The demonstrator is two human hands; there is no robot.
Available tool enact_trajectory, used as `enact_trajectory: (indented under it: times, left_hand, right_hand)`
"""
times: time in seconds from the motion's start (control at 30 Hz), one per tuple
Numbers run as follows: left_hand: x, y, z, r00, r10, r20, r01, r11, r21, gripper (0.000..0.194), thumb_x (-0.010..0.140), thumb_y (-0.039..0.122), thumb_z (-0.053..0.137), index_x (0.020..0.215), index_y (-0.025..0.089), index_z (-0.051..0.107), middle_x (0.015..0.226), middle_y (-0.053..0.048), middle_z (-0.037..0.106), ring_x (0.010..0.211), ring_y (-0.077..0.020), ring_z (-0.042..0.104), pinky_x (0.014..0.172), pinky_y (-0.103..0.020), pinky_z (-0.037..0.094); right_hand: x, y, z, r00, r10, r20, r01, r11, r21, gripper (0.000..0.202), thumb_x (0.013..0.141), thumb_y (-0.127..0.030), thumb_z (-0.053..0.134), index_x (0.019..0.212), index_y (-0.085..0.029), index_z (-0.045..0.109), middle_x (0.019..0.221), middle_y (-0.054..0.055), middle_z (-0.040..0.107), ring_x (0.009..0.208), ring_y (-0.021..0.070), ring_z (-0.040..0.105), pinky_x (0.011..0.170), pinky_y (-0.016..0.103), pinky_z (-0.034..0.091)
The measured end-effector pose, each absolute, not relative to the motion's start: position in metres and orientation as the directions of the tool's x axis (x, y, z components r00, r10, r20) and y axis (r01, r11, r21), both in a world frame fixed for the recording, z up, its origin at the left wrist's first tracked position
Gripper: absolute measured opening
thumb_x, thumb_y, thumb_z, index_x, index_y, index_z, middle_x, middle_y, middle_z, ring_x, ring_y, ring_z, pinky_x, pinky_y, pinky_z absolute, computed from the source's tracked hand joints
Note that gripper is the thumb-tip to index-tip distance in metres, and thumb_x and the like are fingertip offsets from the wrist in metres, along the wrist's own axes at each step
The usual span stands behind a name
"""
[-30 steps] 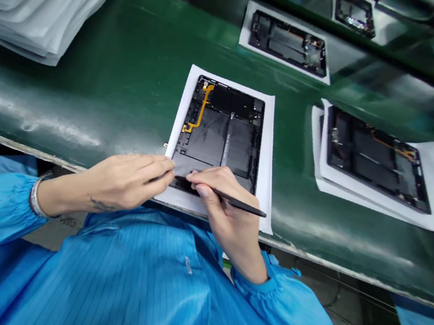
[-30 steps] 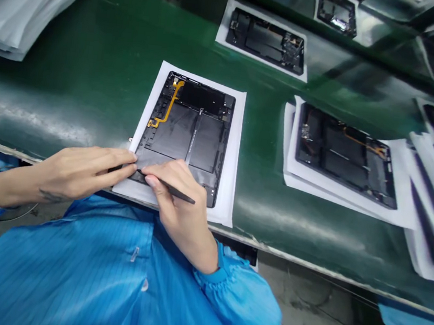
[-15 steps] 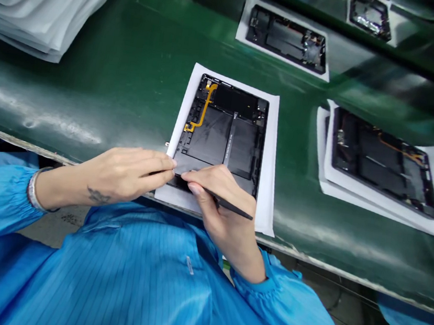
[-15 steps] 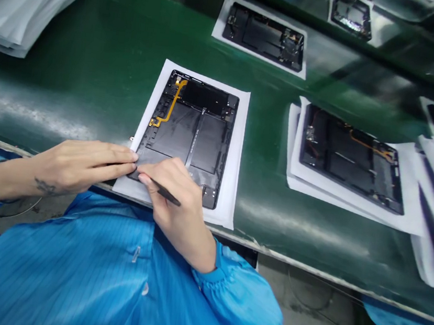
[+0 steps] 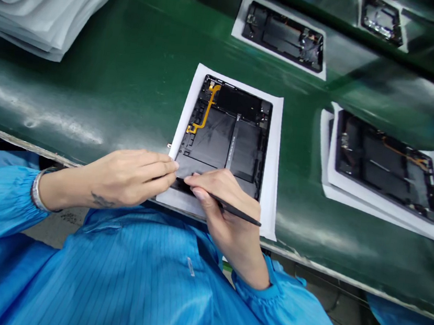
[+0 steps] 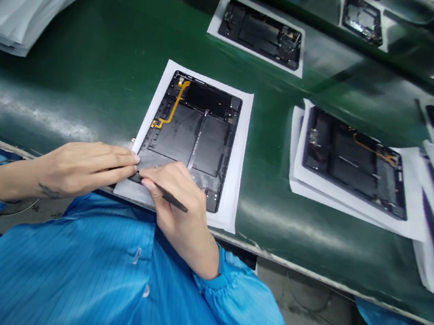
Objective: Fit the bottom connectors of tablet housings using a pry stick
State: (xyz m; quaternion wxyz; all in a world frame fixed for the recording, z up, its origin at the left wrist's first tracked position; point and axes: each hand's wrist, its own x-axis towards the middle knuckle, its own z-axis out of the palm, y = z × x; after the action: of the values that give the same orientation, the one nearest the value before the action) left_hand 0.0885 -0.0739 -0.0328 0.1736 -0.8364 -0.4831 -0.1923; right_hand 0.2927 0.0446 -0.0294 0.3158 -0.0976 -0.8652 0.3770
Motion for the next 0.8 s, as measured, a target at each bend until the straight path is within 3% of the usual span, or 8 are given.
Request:
enact_trajectory:
  times: [0.3,0.6,0.8]
  left_hand:
    - [0.0929,-0.0706,-0.0328,0.480,0.719,0.503,0.867,-0.475,-0.148,0.025,0.102,0.011,0.042,0.106,0.009,0.066,0.109,-0.010,0.075,0.100,-0.0205,0.071,0.084,-0.029,0.060]
    - [0.0881,-0.0742,-0.0351,0.450,0.731,0.513,0.861,-0.507,-0.033,0.028,0.099,0.005,0.040,0.114,0.008,0.063,0.116,-0.013,0.073,0.106,-0.0214,0.071,0.090,-0.032,0.059]
    - [0.0867,-0.0724,-0.0327,0.462,0.717,0.521,0.853,-0.520,-0.041,0.025,0.099,0.005,0.040,0.109,0.008,0.063,0.113,-0.014,0.074,0.103,-0.0225,0.072,0.087,-0.032,0.060]
  right_hand:
    - [0.2931,0.0444,-0.0283,-0.774,0.425,0.469,-0.059,0.689,-0.722,0.016,0.095,-0.012,0.059,0.100,-0.022,0.071,0.091,0.002,0.076,0.084,0.0178,0.068,0.076,0.034,0.053]
    - [0.2898,0.0447,-0.0256,-0.799,0.398,0.450,-0.053,0.700,-0.712,0.015,0.095,-0.011,0.058,0.098,-0.021,0.070,0.087,0.002,0.074,0.080,0.0172,0.065,0.074,0.034,0.051]
    - [0.2918,0.0436,-0.0283,-0.780,0.421,0.462,-0.041,0.704,-0.709,0.016,0.096,-0.012,0.056,0.099,-0.021,0.069,0.088,0.003,0.073,0.080,0.0177,0.064,0.074,0.034,0.052]
